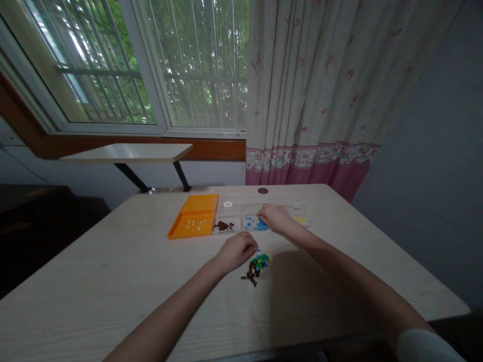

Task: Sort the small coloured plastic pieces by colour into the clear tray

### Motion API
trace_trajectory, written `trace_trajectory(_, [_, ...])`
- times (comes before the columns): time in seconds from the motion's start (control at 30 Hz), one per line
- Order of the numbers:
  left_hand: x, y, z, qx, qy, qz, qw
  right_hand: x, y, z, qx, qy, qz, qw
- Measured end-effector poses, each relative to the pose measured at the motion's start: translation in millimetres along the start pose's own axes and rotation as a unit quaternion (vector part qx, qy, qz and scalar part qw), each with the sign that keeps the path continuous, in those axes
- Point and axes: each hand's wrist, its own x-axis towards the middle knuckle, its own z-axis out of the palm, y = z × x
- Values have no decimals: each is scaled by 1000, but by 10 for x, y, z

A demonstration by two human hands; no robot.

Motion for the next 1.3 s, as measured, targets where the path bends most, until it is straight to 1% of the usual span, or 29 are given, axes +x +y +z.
trace_trajectory(0.1, [3, 30, 4, 10, 2, 1, 1000, -209, 37, 62, 43, 45, -34, 997])
trace_trajectory(0.2, [6, 54, 5, 17, 14, -3, 1000, -396, 50, 183, 86, 57, -67, 992])
trace_trajectory(0.3, [10, 63, -14, 3, 56, -9, 998, -503, 33, 304, 151, 80, -102, 980])
trace_trajectory(0.37, [13, 66, -35, -14, 92, -15, 996, -532, 8, 363, 201, 105, -124, 966])
trace_trajectory(0.43, [16, 70, -52, -30, 112, -16, 993, -537, -20, 402, 235, 133, -136, 953])
trace_trajectory(0.57, [24, 80, -64, -60, 121, -11, 991, -524, -56, 442, 244, 182, -141, 942])
trace_trajectory(0.67, [22, 77, -71, -85, 122, -23, 989, -526, -47, 432, 233, 216, -138, 938])
trace_trajectory(0.73, [9, 64, -83, -93, 99, -29, 990, -537, -27, 398, 229, 261, -133, 928])
trace_trajectory(0.83, [-31, 34, -110, -88, 14, -16, 996, -564, 12, 325, 225, 332, -100, 911])
trace_trajectory(0.9, [-58, 17, -126, -79, -35, -4, 996, -580, 36, 287, 217, 355, -67, 907])
trace_trajectory(0.93, [-67, 12, -133, -75, -48, 1, 996, -587, 46, 276, 212, 360, -53, 907])
trace_trajectory(1.0, [-76, 8, -140, -71, -60, 12, 996, -593, 58, 269, 206, 362, -33, 909])
trace_trajectory(1.1, [-72, 10, -131, -64, -67, 20, 996, -594, 58, 281, 203, 357, -20, 912])
trace_trajectory(1.23, [-67, 6, -97, -50, -59, 4, 997, -591, 44, 287, 207, 354, -25, 912])
trace_trajectory(1.3, [-67, 2, -83, -43, -55, -5, 998, -579, 45, 270, 204, 339, -27, 918])
